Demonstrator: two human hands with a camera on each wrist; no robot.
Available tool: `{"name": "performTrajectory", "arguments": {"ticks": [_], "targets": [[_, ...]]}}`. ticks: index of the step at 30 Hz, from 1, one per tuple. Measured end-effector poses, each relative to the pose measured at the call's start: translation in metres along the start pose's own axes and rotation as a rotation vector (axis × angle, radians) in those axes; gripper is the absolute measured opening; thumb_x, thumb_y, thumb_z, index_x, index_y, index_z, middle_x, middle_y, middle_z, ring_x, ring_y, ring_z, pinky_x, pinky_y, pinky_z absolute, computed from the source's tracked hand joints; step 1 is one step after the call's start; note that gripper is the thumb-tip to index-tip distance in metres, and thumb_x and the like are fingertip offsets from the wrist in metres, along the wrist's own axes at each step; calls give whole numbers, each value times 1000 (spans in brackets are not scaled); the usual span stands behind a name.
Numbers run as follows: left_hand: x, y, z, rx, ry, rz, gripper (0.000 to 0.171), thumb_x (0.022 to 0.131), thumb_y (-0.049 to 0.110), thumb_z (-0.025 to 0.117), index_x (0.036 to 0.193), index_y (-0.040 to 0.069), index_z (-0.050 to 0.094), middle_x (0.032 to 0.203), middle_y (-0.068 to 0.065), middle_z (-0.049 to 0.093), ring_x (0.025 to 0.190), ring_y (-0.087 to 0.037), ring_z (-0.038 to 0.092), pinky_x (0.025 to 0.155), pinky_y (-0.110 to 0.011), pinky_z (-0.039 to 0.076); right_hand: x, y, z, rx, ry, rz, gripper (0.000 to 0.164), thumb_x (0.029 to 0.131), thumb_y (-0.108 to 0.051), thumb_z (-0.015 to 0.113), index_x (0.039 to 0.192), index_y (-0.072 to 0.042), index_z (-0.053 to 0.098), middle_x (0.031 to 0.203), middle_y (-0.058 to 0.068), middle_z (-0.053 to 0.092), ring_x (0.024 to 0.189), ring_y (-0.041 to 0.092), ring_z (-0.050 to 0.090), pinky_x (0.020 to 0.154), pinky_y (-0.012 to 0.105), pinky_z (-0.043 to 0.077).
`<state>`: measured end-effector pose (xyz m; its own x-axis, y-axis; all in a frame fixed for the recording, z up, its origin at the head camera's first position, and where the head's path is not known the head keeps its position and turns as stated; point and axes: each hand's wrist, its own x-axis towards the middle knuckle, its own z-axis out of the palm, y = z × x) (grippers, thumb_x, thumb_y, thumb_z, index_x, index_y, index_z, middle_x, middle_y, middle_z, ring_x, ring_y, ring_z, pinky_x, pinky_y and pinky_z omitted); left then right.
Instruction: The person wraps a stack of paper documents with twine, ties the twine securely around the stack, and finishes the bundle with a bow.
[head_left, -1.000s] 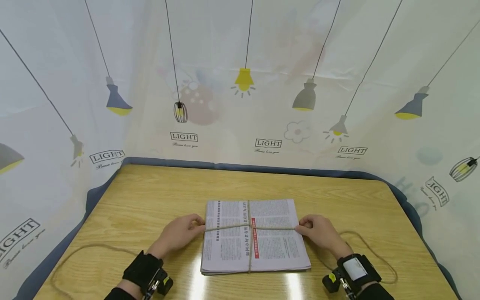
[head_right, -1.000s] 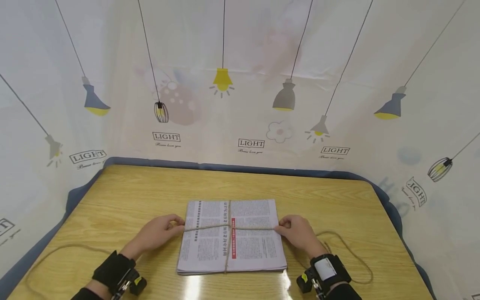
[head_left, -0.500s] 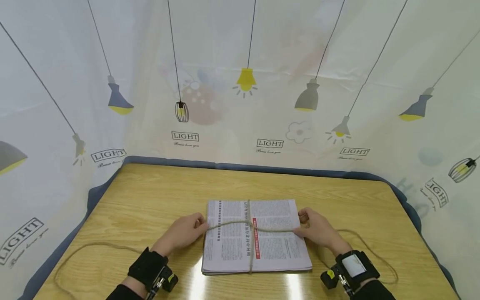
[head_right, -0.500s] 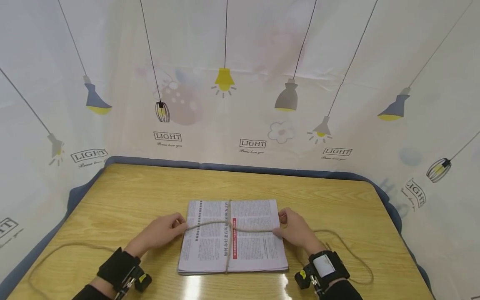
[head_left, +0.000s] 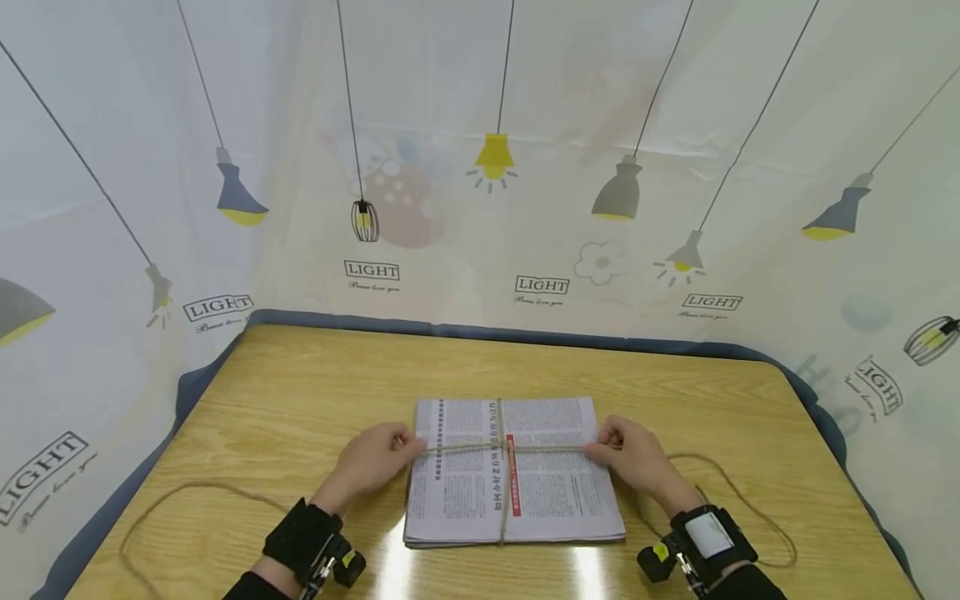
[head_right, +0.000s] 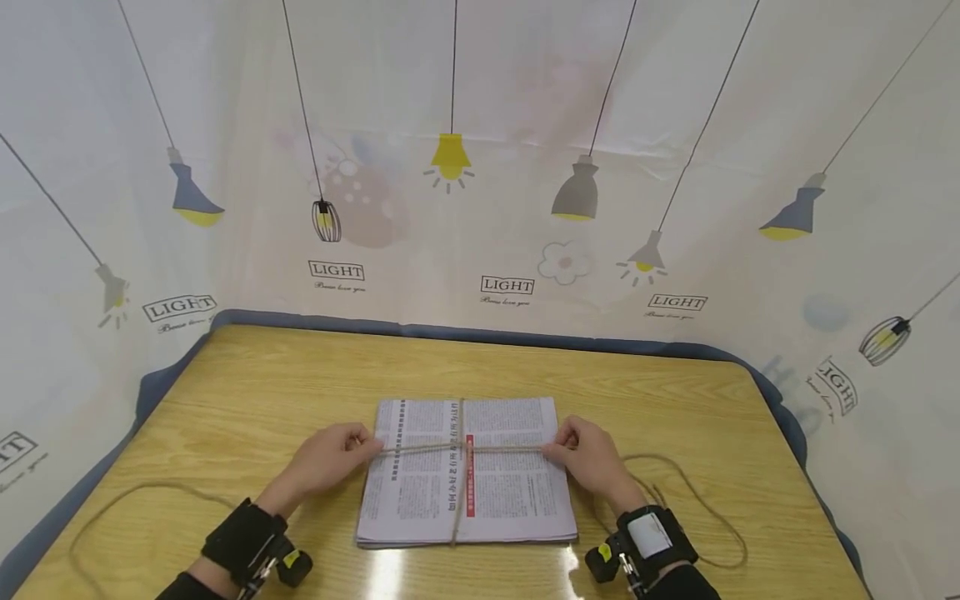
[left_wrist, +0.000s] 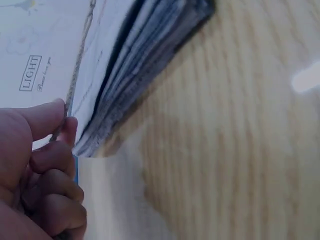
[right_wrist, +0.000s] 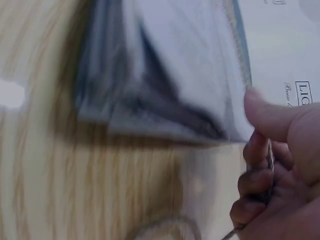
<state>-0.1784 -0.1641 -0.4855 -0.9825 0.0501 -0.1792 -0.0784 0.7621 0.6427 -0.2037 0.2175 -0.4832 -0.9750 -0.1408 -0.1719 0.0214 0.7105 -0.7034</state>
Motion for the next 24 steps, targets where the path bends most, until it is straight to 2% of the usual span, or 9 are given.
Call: {"name": "performTrajectory", "arguments": {"ticks": [4,7,10,13,16,19,24], "targets": [[0,-9,1,-30,15,-22,22,89,39,68,77,22,65,63,4,50,56,-13,44,53,-25,31,0,-3,2,24,25,73,20,86,-17,74,80,-7,57,77,3,54,71,16,48,58,26,37],[0,-14,2,-57,8,-36,17,88,38,70,86,21,70,66,3,53,58,-12,46,54,-25,33,-3,-5,2,28,7,141,21,85,-18,74,77,-7,58,77,3,55,71,17,48,58,27,35],[-1,-15,3,-75,-7,-31,20,87,37,72,96,19,72,69,3,56,61,-12,48,57,-25,36,-6,-6,2,18,1,183,21,85,-18,74,77,-6,58,79,4,56,72,17,48,60,28,35],[-1,-14,4,-84,-13,-34,23,86,35,73,101,16,74,69,3,58,61,-12,48,57,-26,36,-6,-8,2,-7,11,179,22,84,-18,74,86,-2,60,84,8,59,75,18,52,62,28,39],[-1,-13,5,-127,-19,-46,22,85,30,74,100,14,74,66,2,56,58,-12,47,54,-24,35,-5,-9,3,-28,4,183,32,84,-19,75,101,4,60,91,13,64,77,19,57,64,29,45],[0,-14,6,-194,-30,-63,20,85,25,75,100,12,74,63,2,53,55,-11,44,51,-23,33,-2,-7,2,-21,-38,208,44,85,-20,74,115,9,58,97,15,68,80,18,62,70,31,50],[2,-16,8,-285,-23,-90,19,85,18,74,101,10,73,62,3,48,56,-11,42,50,-21,32,5,-2,-2,61,-132,226,54,87,-20,73,126,12,52,105,15,69,89,18,63,80,35,50]]}}
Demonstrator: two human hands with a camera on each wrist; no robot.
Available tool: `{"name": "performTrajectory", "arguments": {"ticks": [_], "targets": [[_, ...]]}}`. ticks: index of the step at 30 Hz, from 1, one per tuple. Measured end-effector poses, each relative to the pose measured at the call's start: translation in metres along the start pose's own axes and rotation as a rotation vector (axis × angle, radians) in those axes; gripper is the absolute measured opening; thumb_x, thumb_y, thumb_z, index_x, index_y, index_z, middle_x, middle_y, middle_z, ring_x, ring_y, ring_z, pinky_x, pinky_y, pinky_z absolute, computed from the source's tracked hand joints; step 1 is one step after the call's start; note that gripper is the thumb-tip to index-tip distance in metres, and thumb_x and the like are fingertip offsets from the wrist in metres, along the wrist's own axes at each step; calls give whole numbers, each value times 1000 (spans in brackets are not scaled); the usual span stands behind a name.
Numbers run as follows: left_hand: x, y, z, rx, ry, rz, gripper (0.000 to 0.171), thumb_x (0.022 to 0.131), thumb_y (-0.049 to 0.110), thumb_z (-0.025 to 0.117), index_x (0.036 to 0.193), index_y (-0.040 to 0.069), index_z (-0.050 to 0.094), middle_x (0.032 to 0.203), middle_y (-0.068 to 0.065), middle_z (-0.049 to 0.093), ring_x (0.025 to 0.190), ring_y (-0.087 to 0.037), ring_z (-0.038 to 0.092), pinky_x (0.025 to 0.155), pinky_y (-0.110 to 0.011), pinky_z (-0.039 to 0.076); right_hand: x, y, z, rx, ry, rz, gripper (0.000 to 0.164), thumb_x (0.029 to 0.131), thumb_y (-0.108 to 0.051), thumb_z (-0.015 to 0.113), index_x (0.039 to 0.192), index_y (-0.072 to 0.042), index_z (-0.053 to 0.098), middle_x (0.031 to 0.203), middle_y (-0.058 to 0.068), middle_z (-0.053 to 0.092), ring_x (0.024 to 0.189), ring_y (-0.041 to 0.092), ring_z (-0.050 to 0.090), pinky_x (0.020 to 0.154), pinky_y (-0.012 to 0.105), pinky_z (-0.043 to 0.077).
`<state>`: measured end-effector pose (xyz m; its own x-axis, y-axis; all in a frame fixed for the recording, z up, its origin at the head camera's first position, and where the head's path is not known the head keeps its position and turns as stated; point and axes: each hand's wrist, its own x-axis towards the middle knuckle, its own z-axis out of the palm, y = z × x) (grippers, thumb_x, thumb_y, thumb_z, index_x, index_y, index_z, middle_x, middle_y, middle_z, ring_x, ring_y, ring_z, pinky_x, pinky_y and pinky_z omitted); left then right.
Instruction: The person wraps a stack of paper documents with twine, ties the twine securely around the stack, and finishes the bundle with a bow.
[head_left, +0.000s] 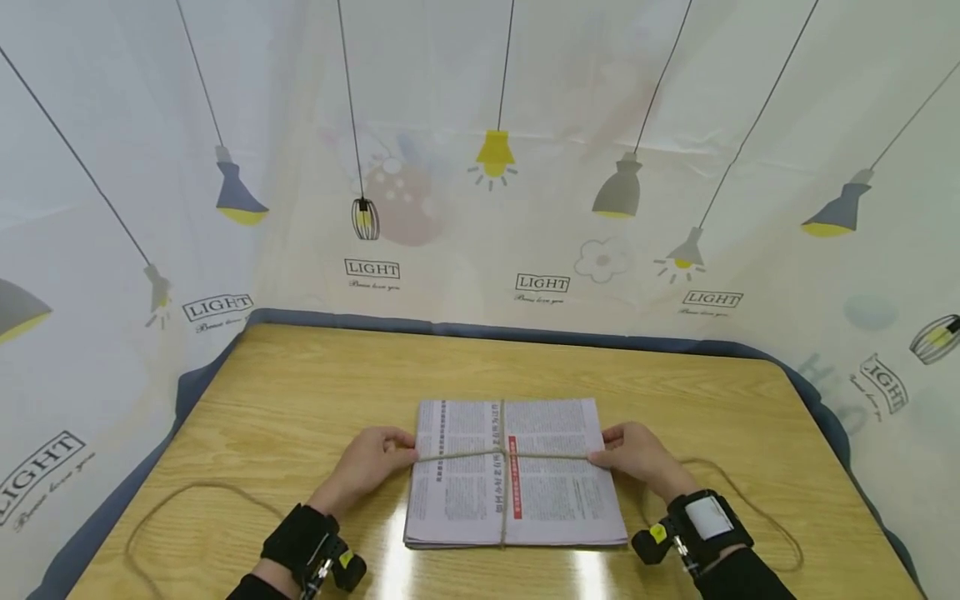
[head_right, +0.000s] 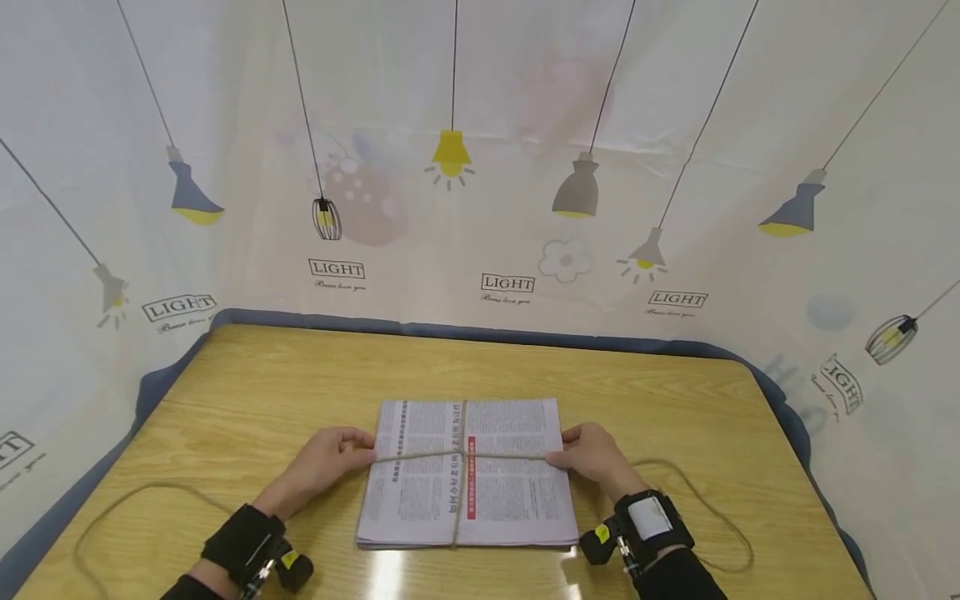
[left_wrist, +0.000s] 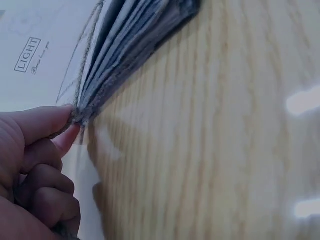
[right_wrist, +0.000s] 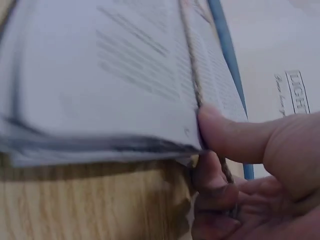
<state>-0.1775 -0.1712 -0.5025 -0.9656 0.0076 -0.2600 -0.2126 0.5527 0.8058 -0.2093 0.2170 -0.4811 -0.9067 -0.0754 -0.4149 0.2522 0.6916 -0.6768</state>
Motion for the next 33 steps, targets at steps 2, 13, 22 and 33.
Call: {"name": "performTrajectory", "arguments": {"ticks": [2,13,22,33], "targets": [[1,0,0,-22,7,-2,18,85,17,73,101,9,72,61,3,47,56,-11,41,50,-21,31,1,2,-3,40,-48,4,56,88,-20,73,128,12,51,106,14,69,91,18,63,83,36,48],[2,-3,0,-53,16,23,18,83,14,74,101,9,72,61,4,45,54,-10,41,48,-21,30,1,10,-8,127,-167,-29,36,87,-20,73,115,1,64,97,5,68,89,19,56,79,32,38],[3,-5,-5,-11,-50,27,42,81,30,78,116,9,68,59,4,42,53,-10,37,48,-20,29,-2,13,-4,224,-133,-121,53,92,-9,64,141,-1,45,120,16,67,99,19,65,85,34,49],[3,-6,-7,-39,-327,177,30,85,22,75,108,5,70,56,6,39,49,-6,33,46,-19,26,-3,18,-7,247,-81,-178,51,94,-9,62,141,0,44,122,19,65,100,21,66,83,34,51]]}}
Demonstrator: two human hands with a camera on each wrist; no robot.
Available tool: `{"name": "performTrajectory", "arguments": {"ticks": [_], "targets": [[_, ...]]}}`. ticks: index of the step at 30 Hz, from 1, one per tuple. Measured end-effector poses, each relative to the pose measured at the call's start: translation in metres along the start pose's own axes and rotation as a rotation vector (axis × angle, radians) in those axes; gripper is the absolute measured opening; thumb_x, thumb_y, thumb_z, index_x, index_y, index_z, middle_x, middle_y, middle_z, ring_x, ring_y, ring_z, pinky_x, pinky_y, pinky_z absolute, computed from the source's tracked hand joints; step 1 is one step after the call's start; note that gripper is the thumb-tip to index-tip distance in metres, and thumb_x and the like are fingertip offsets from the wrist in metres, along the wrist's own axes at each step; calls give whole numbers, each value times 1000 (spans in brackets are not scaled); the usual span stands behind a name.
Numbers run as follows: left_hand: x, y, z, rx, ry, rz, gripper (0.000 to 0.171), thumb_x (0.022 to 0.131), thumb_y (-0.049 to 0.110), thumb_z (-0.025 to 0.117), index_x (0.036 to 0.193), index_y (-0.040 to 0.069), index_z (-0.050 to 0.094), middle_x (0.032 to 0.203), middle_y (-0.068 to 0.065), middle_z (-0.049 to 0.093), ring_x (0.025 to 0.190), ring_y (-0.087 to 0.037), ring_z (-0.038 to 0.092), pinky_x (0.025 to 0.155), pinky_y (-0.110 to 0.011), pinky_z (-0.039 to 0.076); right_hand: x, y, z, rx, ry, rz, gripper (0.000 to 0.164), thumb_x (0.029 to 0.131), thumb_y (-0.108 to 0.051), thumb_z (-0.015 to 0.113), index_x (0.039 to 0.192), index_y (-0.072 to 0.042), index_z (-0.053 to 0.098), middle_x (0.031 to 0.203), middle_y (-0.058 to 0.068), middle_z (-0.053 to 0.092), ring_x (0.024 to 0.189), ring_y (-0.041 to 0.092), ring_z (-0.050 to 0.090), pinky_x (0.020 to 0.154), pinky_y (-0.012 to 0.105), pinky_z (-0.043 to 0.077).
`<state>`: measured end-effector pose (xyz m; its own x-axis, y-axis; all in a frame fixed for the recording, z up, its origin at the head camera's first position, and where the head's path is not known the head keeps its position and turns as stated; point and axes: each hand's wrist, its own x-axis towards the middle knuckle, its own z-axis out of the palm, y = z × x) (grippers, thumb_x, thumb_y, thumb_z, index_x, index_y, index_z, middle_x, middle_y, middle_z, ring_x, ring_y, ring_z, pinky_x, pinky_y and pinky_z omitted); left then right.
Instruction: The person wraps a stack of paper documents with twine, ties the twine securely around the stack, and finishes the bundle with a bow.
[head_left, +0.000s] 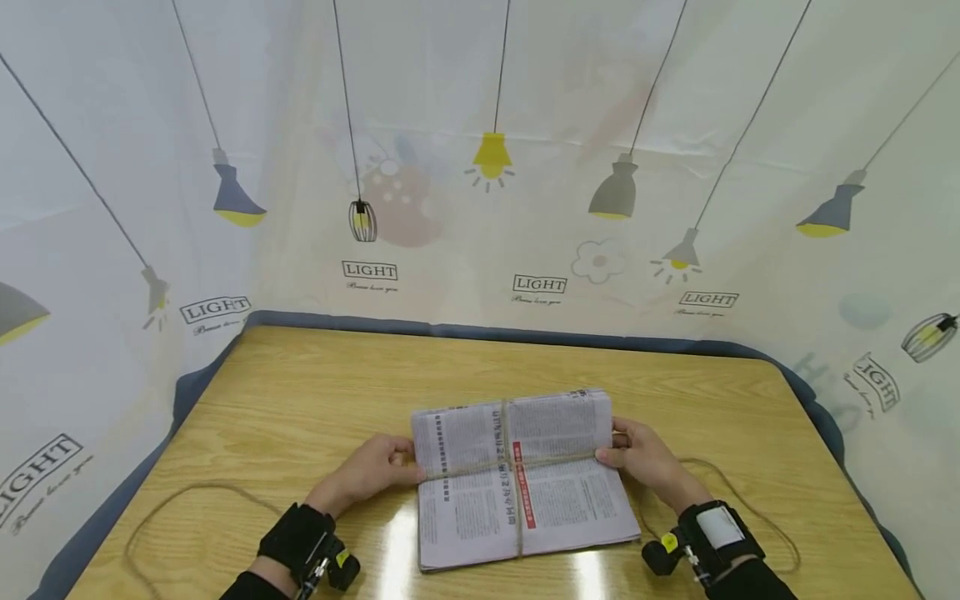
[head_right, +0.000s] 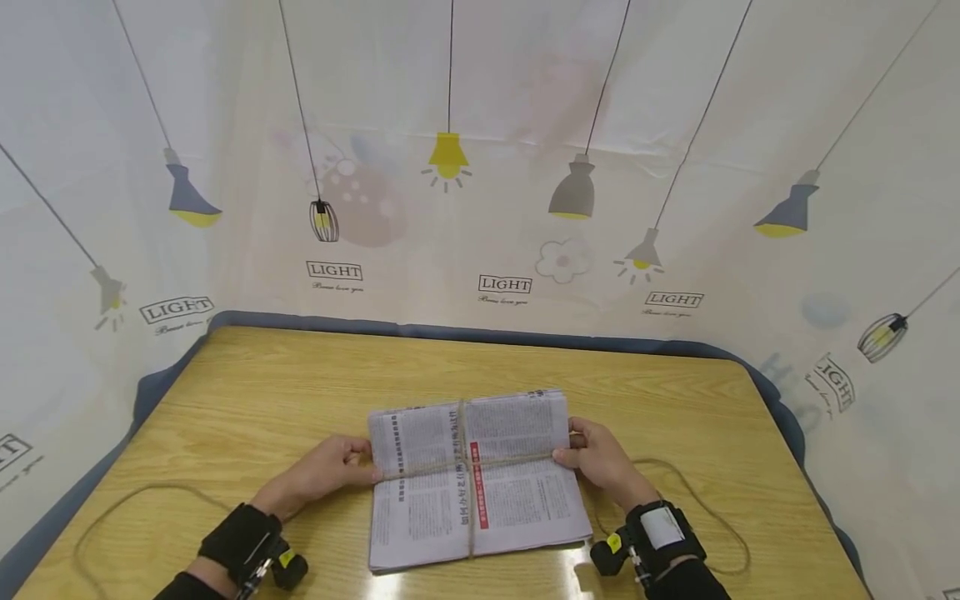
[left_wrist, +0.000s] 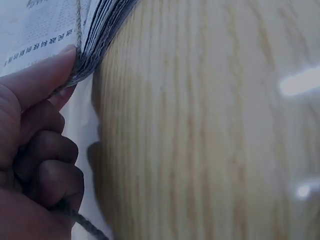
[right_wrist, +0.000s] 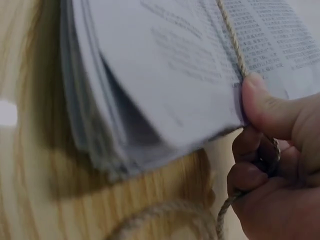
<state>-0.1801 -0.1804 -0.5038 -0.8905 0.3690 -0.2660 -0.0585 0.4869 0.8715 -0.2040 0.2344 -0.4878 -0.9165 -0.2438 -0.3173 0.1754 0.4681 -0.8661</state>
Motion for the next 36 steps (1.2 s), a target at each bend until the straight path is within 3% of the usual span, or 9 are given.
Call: {"name": "performTrajectory", "arguments": {"ticks": [6,10,14,17,22,26,29,31,36], "targets": [[-2,5,2,200,91,49,24,86,34,73,104,18,70,62,6,43,53,-6,38,50,-19,28,1,0,-5,-229,57,-34,46,89,-15,70,132,-3,56,111,12,70,94,17,67,80,34,54],[-2,11,0,329,184,93,22,88,36,71,107,25,69,63,9,46,54,-4,40,51,-19,30,0,-7,-12,-397,61,-152,34,88,-18,71,118,-5,63,106,7,71,90,14,64,76,33,53],[-2,30,-8,393,279,172,20,88,34,71,105,23,69,64,9,48,56,-5,41,51,-20,31,-3,-22,-22,-472,78,-280,27,89,-17,70,113,-7,62,103,5,70,90,15,64,74,31,52],[-4,49,-18,418,346,267,15,88,31,71,101,22,68,65,9,46,57,-6,40,53,-20,31,-5,-35,-30,-511,157,-400,29,88,-13,69,116,-9,63,107,7,71,94,20,68,77,35,55],[-6,74,-32,551,513,509,13,85,13,75,94,22,72,70,9,54,60,-4,41,55,-20,34,-8,-49,-35,-589,421,-670,23,85,-1,70,105,-10,64,98,3,70,87,16,65,73,31,52],[-5,71,-32,712,614,681,23,78,6,79,94,21,76,76,8,65,60,-2,48,53,-19,40,-3,-36,-25,-650,562,-844,33,76,12,72,97,-10,61,95,1,65,87,13,58,76,26,46],[-4,50,-23,817,597,737,20,75,8,82,90,21,77,77,8,68,59,1,50,54,-15,42,-1,-13,-11,-729,539,-873,39,71,14,74,96,-12,60,97,0,64,89,13,59,78,28,47],[-3,36,-15,873,551,723,13,77,12,82,82,21,74,73,10,66,57,3,47,52,-12,40,-1,2,-3,-784,495,-871,37,72,11,75,94,-14,59,98,-1,64,90,14,60,77,33,50],[-6,15,-1,890,384,555,13,84,17,74,75,24,68,74,13,68,60,5,51,55,-14,42,-3,21,5,-873,372,-835,27,81,7,70,85,-16,58,98,-4,63,88,11,59,74,32,52]]}}
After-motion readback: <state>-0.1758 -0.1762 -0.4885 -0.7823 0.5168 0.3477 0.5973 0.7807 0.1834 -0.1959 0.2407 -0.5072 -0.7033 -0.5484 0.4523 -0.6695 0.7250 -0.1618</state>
